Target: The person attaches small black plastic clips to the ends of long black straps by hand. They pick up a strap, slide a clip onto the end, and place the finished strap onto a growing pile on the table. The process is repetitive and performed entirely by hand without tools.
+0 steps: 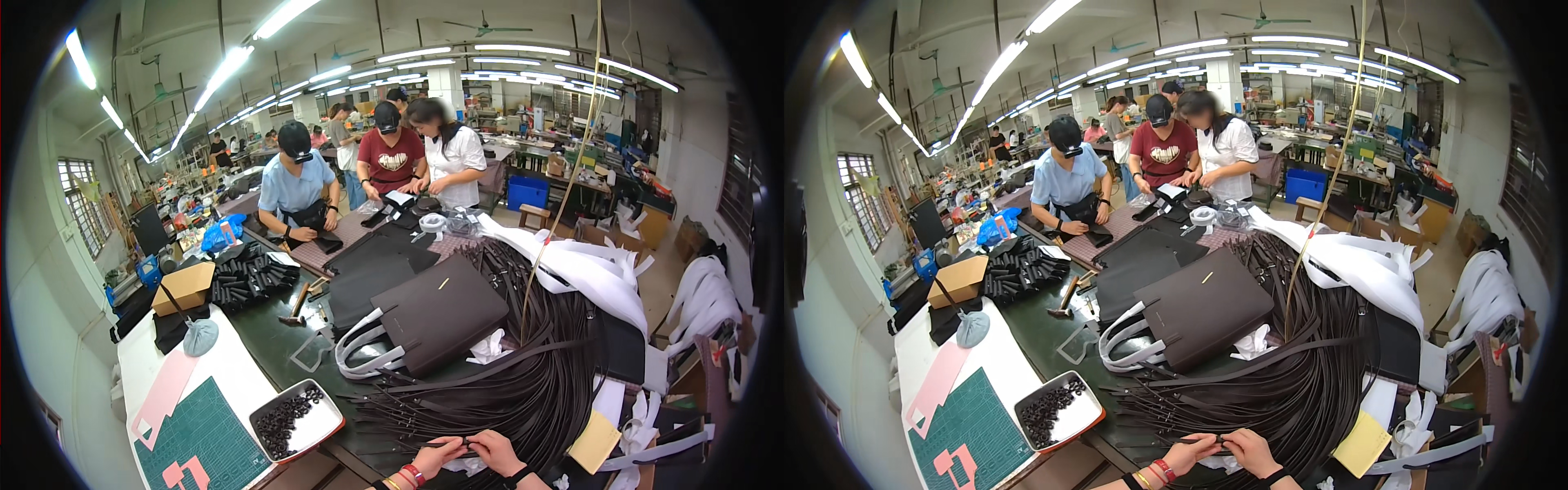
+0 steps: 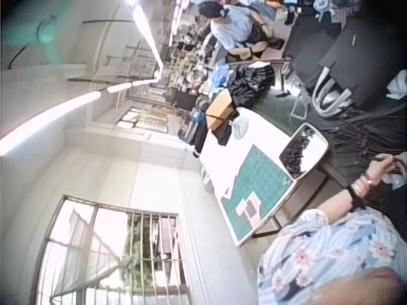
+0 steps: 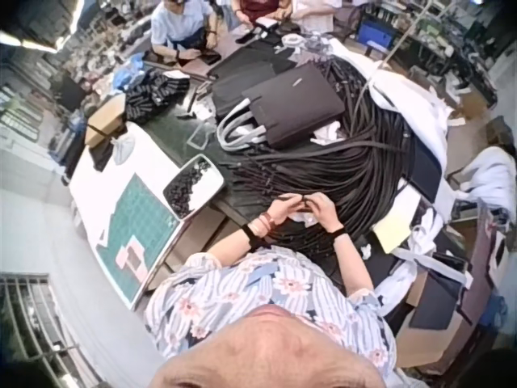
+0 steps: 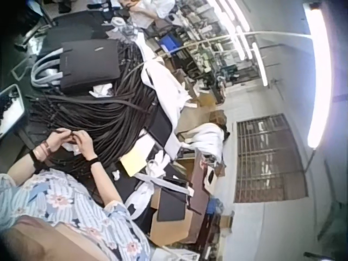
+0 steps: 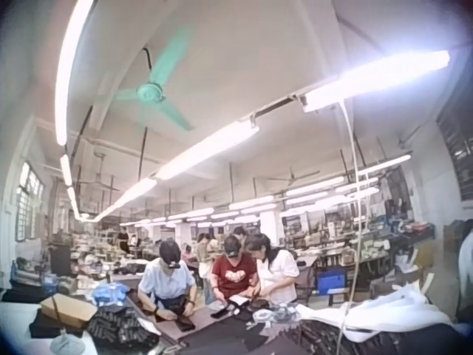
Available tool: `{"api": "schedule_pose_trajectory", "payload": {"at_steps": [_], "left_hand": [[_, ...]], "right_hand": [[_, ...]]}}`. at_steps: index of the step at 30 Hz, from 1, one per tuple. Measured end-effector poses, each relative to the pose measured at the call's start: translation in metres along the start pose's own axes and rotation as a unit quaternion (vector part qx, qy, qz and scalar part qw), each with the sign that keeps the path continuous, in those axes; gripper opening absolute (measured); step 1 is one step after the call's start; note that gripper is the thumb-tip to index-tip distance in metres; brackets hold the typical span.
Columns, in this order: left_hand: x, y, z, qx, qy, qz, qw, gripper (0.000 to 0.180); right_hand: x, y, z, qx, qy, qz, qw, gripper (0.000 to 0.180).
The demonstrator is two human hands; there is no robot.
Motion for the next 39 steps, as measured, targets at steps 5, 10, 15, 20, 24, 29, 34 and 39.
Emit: {"api": "schedule_pose_trajectory", "payload": {"at_steps": [5,10,15,20,24,29,34,39], "left_hand": [[-0.007,-0.009,-0.01,0.011,-0.035,-0.023,0.999,0.018],[-0.013,-0.014,-0.021,0.038,-0.027,-0.056,0.997,0.019],[-0.008,-0.003,-0.016,-0.007,-0.031,-0.054,0.998,0.022],[-0.002,0.001,-0.009,-0.057,-0.014,-0.045,0.997,0.022],[0.002,0.003,-0.005,-0.083,0.007,-0.061,0.995,0.021],[0.004,0.011,0.001,-0.155,0.028,-0.071,0.985,0.019],[0.003,0.013,-0.015,-0.121,-0.017,-0.094,0.988,0.021],[0.001,0.008,-0.027,-0.049,-0.07,-0.077,0.993,0.019]], "right_hand": [[0.0,-0.001,0.002,-0.019,0.044,-0.044,0.998,0.019],[0.003,-0.001,0.007,-0.045,0.048,-0.041,0.997,0.023],[0.006,0.007,0.024,-0.136,0.102,-0.059,0.984,0.023],[0.013,0.021,0.047,-0.241,0.235,-0.128,0.933,0.023],[0.014,0.018,0.044,-0.219,0.249,-0.147,0.932,0.021],[0.012,0.01,0.036,-0.186,0.224,-0.131,0.948,0.019],[0.024,0.021,0.052,-0.295,0.249,-0.15,0.91,0.021],[0.015,0.018,0.037,-0.332,0.208,-0.19,0.9,0.023]]}}
Point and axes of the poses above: each hand's wrist, its own x-axis away from the middle knuckle, its own y-axis out of the palm, z = x × y, the point moved 9 cm from there along -x, towards the middle knuckle, and after that the axes turned 3 degrees about x, right-handed, at the moved point
